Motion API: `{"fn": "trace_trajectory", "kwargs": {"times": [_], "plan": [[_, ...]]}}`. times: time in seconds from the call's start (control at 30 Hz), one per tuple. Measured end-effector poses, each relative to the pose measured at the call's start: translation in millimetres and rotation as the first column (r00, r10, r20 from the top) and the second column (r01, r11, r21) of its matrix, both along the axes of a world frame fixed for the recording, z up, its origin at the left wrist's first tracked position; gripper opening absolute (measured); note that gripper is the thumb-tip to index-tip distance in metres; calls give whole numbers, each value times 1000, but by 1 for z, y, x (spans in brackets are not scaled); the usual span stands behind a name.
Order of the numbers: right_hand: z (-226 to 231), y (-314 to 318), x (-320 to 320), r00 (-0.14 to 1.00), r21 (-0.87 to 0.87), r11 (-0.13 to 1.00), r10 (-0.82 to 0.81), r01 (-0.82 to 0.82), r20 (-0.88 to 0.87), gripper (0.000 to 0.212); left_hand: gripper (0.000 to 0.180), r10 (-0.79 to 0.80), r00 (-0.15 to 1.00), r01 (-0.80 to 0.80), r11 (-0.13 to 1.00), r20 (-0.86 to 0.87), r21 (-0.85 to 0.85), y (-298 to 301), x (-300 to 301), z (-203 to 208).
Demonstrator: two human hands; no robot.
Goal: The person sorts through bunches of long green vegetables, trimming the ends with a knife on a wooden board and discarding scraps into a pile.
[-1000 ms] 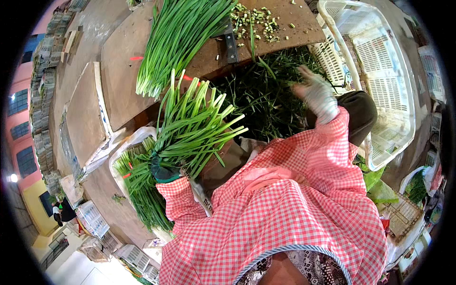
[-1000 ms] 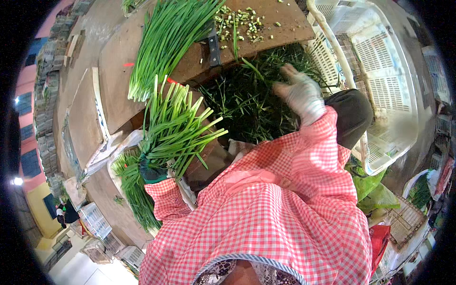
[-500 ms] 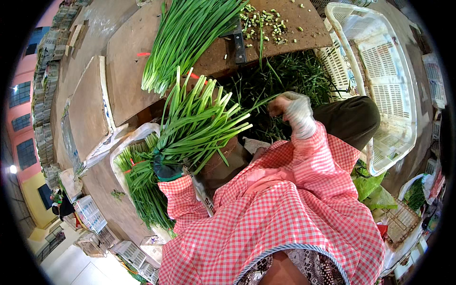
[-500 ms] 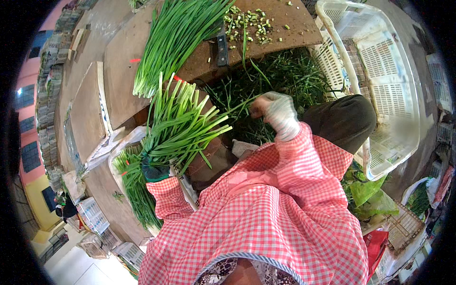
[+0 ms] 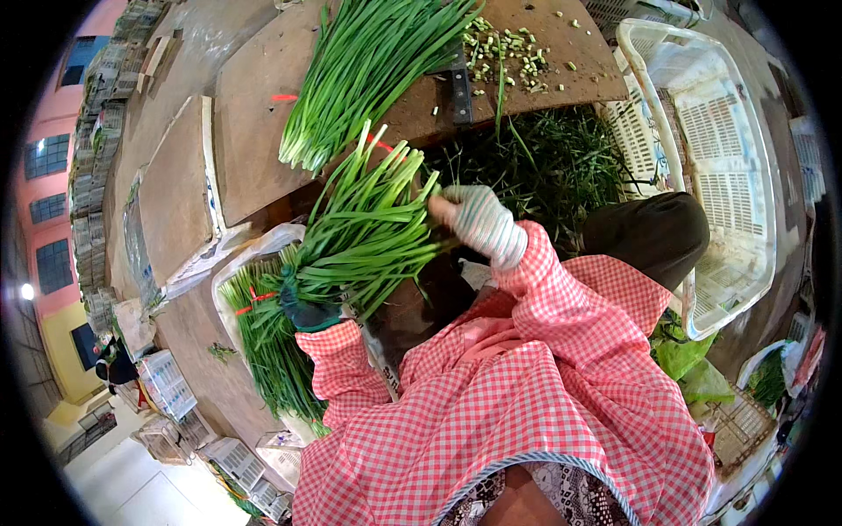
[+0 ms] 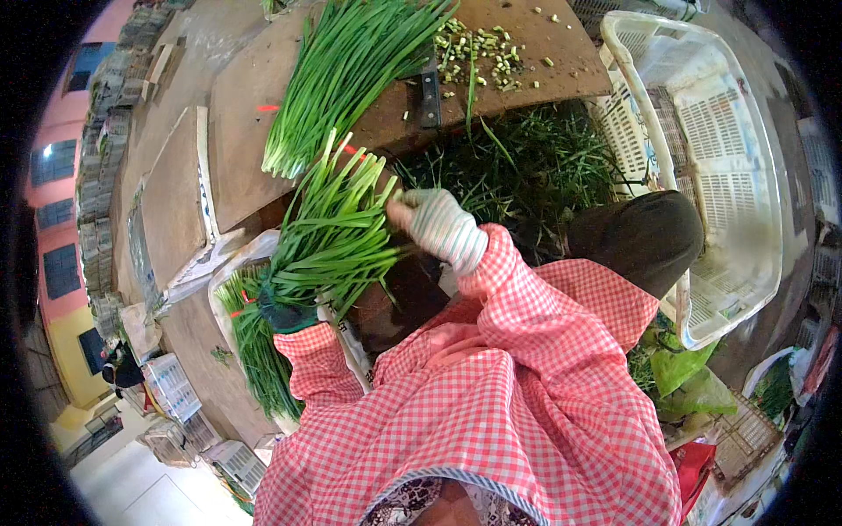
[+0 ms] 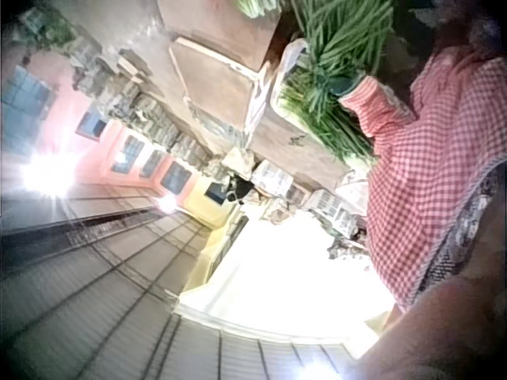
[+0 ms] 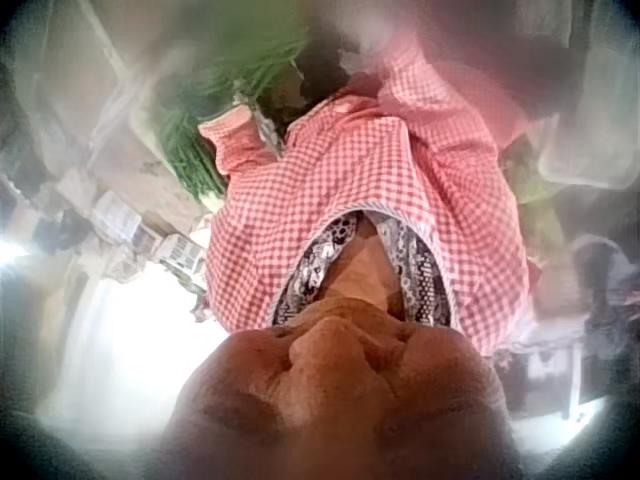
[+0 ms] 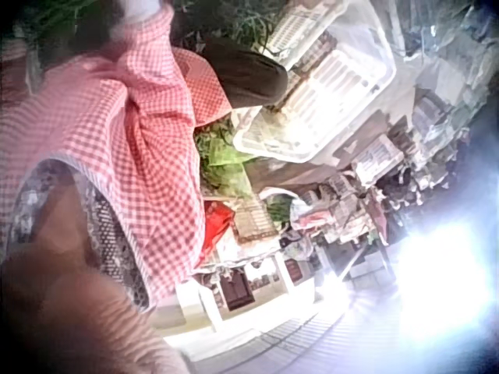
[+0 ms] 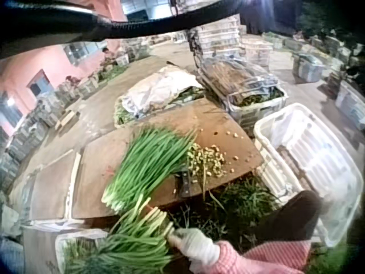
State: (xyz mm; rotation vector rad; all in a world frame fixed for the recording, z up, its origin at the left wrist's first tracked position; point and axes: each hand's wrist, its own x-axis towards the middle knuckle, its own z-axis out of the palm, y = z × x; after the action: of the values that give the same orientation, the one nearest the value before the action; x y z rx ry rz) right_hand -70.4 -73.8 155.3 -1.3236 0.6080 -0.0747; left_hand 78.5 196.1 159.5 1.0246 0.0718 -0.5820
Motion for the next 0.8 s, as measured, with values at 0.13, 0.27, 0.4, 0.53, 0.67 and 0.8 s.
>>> {"fn": "trace_trajectory", "kwargs": {"times": [0.13,0.27,0.4,0.53,0.67,0.8], "plan": [[-31,44,-43,910,-480,785,408,-391,-75,30,43,-114,988,97,983,-102,-158,16,27,-33],[-44,35,-67,850,-447,731,372,-516,-373,36,41,-73,994,49,967,-86,-249,38,43,-83],[-19,-24,-68,901,-267,921,160,-283,-402,35,42,-136,977,100,973,-162,-209,22,43,-83],[-9,-32,-35,998,-221,974,36,-44,-42,47,49,-380,925,337,839,-17,-427,27,52,-86],[8,-2,6,978,-85,975,200,-205,-61,39,47,-365,930,315,848,-37,-427,16,50,-74],[3,2,-6,992,32,992,120,-119,-37,27,45,-360,932,308,855,-49,-418,8,36,-61]]}}
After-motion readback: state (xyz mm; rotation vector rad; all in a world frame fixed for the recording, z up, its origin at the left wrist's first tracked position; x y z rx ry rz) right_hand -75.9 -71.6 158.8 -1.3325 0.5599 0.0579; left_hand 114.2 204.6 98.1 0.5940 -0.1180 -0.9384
